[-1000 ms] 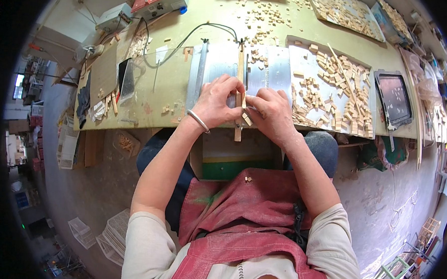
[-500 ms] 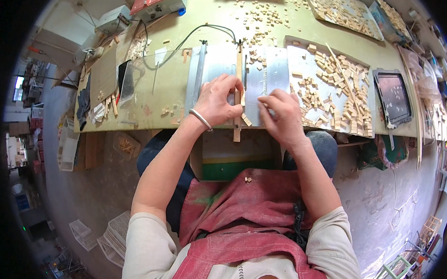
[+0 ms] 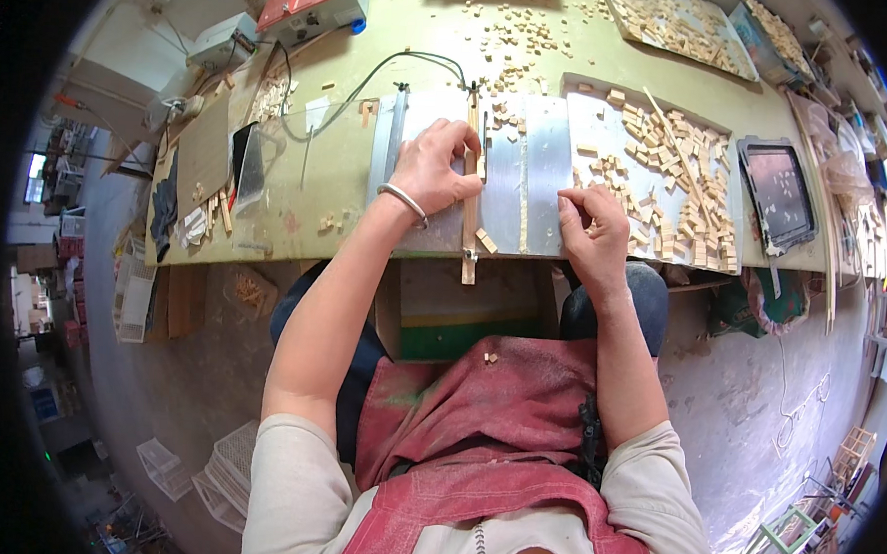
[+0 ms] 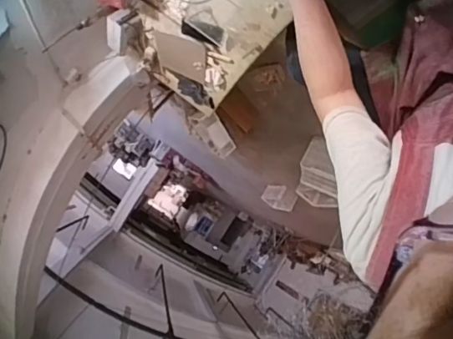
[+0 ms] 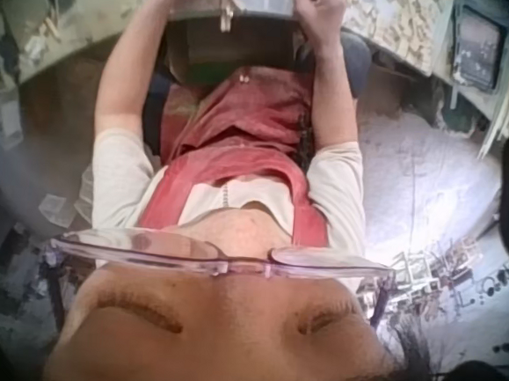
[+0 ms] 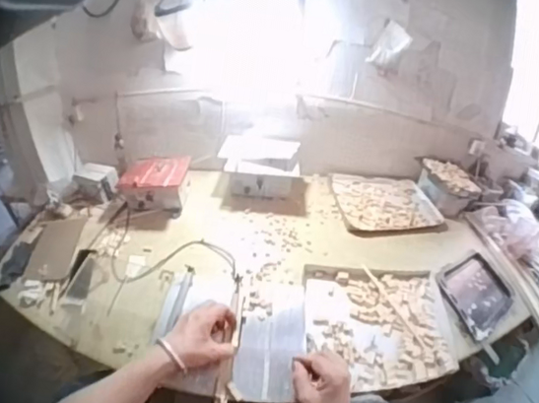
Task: The person uses a table saw to cut small wooden blocks into smaller pieces. They repeatedly pick up blocks, align them against the fence, push them through the blade, and place the cut pieces onto a tray.
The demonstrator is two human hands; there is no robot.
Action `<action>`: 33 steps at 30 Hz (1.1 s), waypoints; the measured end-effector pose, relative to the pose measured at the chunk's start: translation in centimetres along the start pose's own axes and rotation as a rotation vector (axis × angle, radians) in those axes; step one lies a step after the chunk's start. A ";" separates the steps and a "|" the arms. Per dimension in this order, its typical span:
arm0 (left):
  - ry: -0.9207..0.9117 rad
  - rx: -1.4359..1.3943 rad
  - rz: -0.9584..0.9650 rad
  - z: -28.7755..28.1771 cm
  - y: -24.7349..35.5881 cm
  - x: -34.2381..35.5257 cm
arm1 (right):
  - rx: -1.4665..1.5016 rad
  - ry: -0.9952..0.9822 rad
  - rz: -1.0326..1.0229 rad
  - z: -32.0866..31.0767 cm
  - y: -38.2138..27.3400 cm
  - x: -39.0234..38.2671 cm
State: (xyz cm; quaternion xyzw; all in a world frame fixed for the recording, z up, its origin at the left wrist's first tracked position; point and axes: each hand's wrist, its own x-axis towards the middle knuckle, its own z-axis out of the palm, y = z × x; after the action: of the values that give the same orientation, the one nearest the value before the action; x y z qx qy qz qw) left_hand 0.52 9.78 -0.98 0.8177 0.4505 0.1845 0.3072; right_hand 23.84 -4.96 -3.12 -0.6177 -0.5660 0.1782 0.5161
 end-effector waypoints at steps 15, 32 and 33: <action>-0.041 -0.003 0.014 -0.3 0.0 0.0 | -0.034 -0.024 0.010 0.4 0.8 -0.3; 0.013 -0.009 0.078 -0.4 1.8 -5.1 | -0.175 -0.206 -0.224 3.7 -2.5 -0.1; 0.021 -0.005 0.095 -0.3 1.5 -5.4 | -0.186 -0.213 -0.224 3.8 -2.6 0.0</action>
State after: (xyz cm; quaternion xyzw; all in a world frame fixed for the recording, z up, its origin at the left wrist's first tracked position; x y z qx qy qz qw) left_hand -1.56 4.71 0.15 0.8355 0.4140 0.2085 0.2952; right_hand 19.44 -3.72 -2.44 -0.5736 -0.6965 0.1309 0.4107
